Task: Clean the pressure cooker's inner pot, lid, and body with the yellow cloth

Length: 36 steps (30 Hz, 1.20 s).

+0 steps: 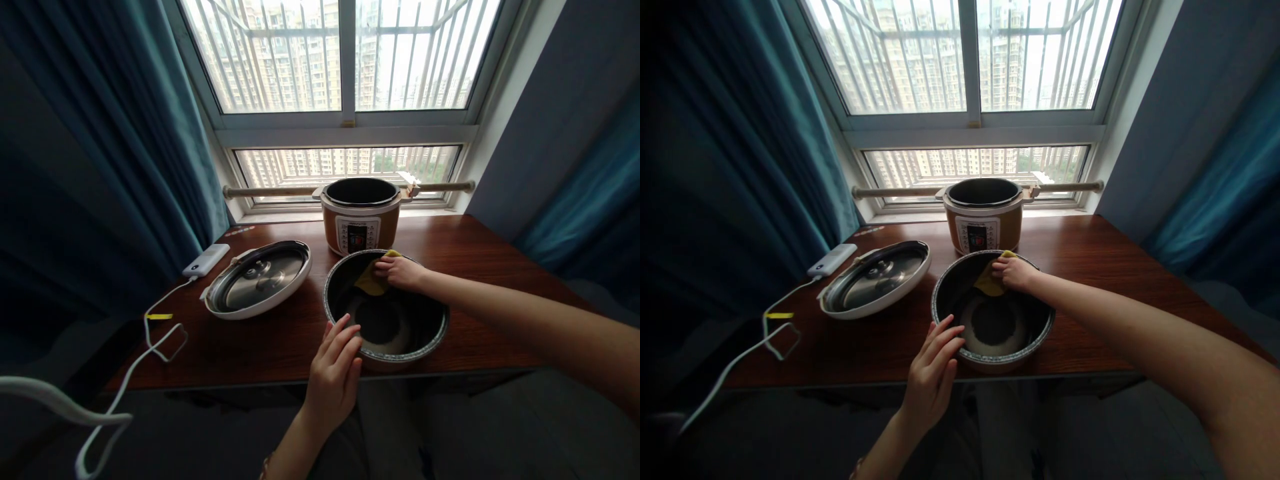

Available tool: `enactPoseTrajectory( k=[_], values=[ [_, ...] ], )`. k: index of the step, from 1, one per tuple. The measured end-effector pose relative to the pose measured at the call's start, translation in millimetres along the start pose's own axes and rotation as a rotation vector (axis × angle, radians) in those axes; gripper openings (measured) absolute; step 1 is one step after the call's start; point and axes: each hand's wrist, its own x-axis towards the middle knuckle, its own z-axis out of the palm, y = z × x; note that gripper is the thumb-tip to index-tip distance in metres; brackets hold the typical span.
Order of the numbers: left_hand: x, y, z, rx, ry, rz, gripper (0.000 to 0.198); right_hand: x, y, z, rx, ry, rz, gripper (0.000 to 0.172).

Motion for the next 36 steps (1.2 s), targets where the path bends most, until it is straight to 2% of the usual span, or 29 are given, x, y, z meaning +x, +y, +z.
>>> enactPoseTrajectory(
  k=[3, 6, 9, 13, 16, 18, 21, 24, 28, 31, 32, 33, 36],
  values=[
    [-1.0, -0.6, 1.3, -0.018, 0.006, -0.005, 0.03, 10.6, 1.9, -5.8, 0.03, -0.022, -0.138, 0.039],
    [-1.7, -0.6, 2.6, -0.01, 0.016, -0.005, 0.031, 16.1, 0.7, -9.8, 0.09, -0.019, -0.17, 0.046],
    [-2.2, -0.4, 4.7, 0.008, 0.034, -0.017, 0.031, 15.4, -2.8, -7.0, 0.142, -0.062, -0.069, 0.038],
    [-1.6, -0.1, 6.7, 0.018, 0.066, -0.017, 0.031, 7.3, -13.8, 8.0, 0.134, -0.172, 0.124, 0.031],
    [-0.4, 0.6, 6.4, 0.026, 0.077, -0.013, 0.031, 0.4, -26.1, 21.3, 0.152, -0.319, 0.289, 0.026],
    [0.0, 1.2, 5.7, 0.031, 0.079, -0.007, 0.031, -3.0, -34.9, 28.2, 0.202, -0.455, 0.372, 0.029],
    [0.1, 1.8, 4.7, 0.04, 0.08, 0.001, 0.031, -6.9, -50.4, 33.2, 0.348, -0.65, 0.427, 0.034],
    [0.2, 2.3, 4.6, 0.049, 0.086, 0.008, 0.031, -9.3, -71.6, 30.7, 0.525, -0.707, 0.413, 0.04],
    [0.8, 2.8, 6.2, 0.058, 0.093, 0.007, 0.033, -6.8, -98.0, 16.7, 0.802, -0.613, 0.339, 0.042],
    [1.2, 3.1, 6.8, 0.067, 0.098, 0.016, 0.034, -3.3, -102.4, -1.1, 1.13, -0.364, 0.34, 0.038],
    [1.2, 3.3, 6.5, 0.071, 0.094, 0.02, 0.034, -4.1, -100.8, -8.3, 1.168, -0.262, 0.366, 0.034],
    [1.1, 3.5, 5.9, 0.078, 0.084, 0.021, 0.035, -6.9, -98.5, -15.8, 1.137, -0.156, 0.397, 0.029],
    [1.0, 4.7, 1.1, 0.12, 0.042, 0.021, 0.036, -30.3, -96.8, -35.0, 0.83, 0.163, 0.41, 0.021]
  ],
)
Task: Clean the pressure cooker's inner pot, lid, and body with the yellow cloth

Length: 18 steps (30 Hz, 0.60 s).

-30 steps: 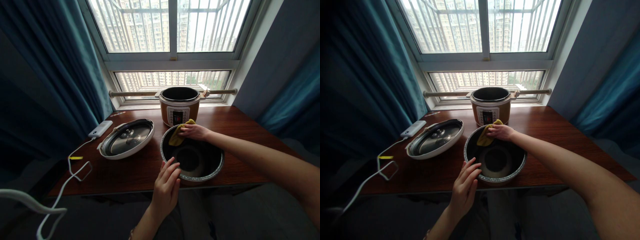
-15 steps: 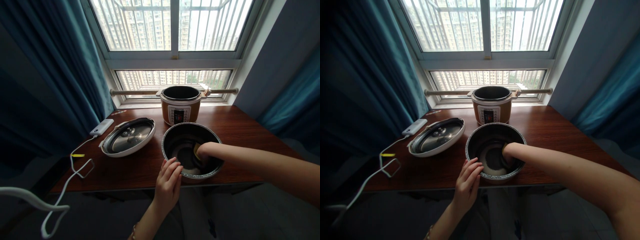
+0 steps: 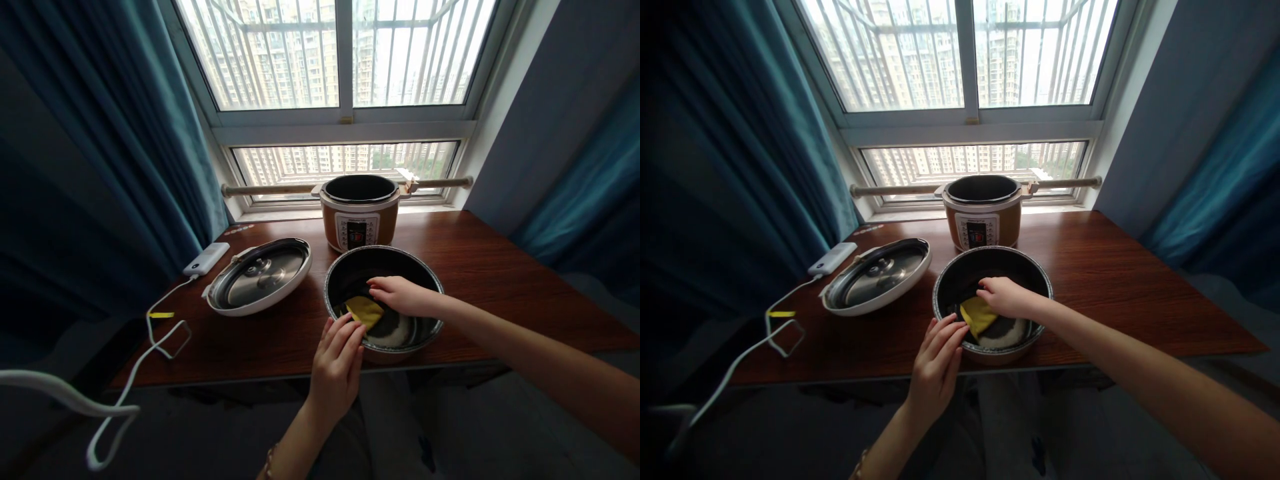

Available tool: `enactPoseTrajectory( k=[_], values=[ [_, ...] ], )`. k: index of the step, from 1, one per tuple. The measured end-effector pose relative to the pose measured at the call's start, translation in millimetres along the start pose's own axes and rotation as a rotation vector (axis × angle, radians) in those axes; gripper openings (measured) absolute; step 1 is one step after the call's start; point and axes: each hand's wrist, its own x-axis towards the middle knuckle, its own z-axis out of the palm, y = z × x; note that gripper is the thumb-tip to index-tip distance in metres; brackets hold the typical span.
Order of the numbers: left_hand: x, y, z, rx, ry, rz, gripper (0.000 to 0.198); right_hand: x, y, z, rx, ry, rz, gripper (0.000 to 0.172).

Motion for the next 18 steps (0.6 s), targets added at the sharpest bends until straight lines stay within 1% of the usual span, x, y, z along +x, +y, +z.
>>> enactPoseTrajectory(
  k=[2, 4, 6, 7, 9, 11, 12, 13, 15, 16, 17, 18],
  values=[
    [2.6, 0.7, -6.4, 0.032, -0.035, 0.014, 0.036, -27.4, -2.3, -3.7, -0.082, 0.186, -0.118, 0.024],
    [10.4, 2.0, -15.3, 0.049, -0.072, 0.04, 0.036, -58.4, -3.3, 5.5, -0.116, 0.333, -0.149, 0.027],
    [25.9, 3.7, -25.4, 0.068, -0.12, 0.067, 0.034, -83.6, -3.1, 24.8, -0.147, 0.451, -0.144, 0.027],
    [36.7, 4.5, -30.0, 0.085, -0.154, 0.082, 0.033, -91.9, -2.8, 36.0, -0.167, 0.487, -0.159, 0.026],
    [62.6, 5.5, -35.7, 0.133, -0.256, 0.114, 0.03, -99.0, -2.4, 56.7, -0.208, 0.56, -0.194, 0.022],
    [90.0, 4.7, -33.1, 0.171, -0.447, 0.14, 0.027, -96.6, -2.5, 70.6, -0.238, 0.646, -0.204, 0.02],
    [102.5, 3.4, -28.1, 0.187, -0.589, 0.134, 0.026, -93.9, -2.6, 74.6, -0.244, 0.687, -0.194, 0.02],
    [113.3, 1.7, -20.6, 0.195, -0.766, 0.122, 0.024, -91.1, -2.8, 76.8, -0.244, 0.721, -0.18, 0.02],
    [129.0, -2.7, -0.2, 0.195, -1.151, 0.09, 0.02, -87.1, -3.2, 77.7, -0.239, 0.747, -0.156, 0.022],
    [133.8, -5.1, 11.5, 0.177, -1.31, 0.087, 0.017, -86.2, -3.2, 77.3, -0.237, 0.749, -0.146, 0.023],
    [136.8, -7.5, 23.3, 0.161, -1.408, 0.083, 0.012, -85.9, -3.0, 77.0, -0.236, 0.749, -0.139, 0.024],
    [138.6, -9.8, 34.4, 0.138, -1.456, 0.081, 0.01, -85.9, -2.7, 76.8, -0.238, 0.749, -0.136, 0.025]
  ],
)
